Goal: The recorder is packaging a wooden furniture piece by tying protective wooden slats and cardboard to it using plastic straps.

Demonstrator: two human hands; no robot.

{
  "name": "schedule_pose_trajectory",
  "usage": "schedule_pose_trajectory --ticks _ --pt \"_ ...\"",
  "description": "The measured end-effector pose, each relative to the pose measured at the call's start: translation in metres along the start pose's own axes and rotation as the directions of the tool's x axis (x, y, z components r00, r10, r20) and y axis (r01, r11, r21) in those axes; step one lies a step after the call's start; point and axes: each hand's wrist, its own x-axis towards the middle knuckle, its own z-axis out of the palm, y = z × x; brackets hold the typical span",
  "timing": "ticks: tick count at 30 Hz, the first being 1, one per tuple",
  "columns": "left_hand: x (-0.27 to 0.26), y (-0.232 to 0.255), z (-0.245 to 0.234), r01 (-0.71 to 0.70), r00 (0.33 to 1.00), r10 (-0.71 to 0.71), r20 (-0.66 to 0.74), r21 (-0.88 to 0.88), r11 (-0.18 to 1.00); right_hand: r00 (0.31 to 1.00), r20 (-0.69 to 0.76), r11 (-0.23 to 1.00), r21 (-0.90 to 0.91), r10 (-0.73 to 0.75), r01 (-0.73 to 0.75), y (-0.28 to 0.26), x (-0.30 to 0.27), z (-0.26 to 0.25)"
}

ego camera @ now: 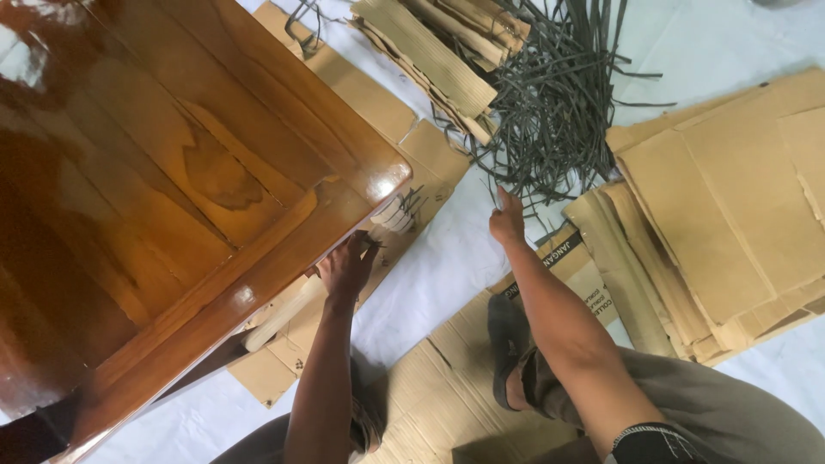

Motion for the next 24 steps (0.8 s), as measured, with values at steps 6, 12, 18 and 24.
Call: schedule_pose_trajectory --ticks 6,12,18,24 --pt "0.002 0.012 -0.019 0.014 0.999 -0.013 0.044 -0.009 1.0 0.988 -0.123 0.994 0.075 0.088 -0.079 0.027 0.01 0.022" --pt "-0.002 0.01 -0.02 0.015 0.998 -0.009 0.07 -0.084 0.996 0.865 -0.447 0.962 0.035 -0.228 0.271 -0.063 -0.126 0.006" --pt "-0.004 0.003 -0.021 -0.017 0.992 0.042 0.121 -0.203 0.979 0.965 -0.188 0.962 0.167 -0.185 0.217 -0.046 -0.209 0.058" --pt "-0.045 0.014 -0.008 -0.169 0.922 0.101 -0.375 -0.155 0.973 0.931 -0.02 0.916 0.174 -0.365 0.362 -0.053 -0.275 0.063"
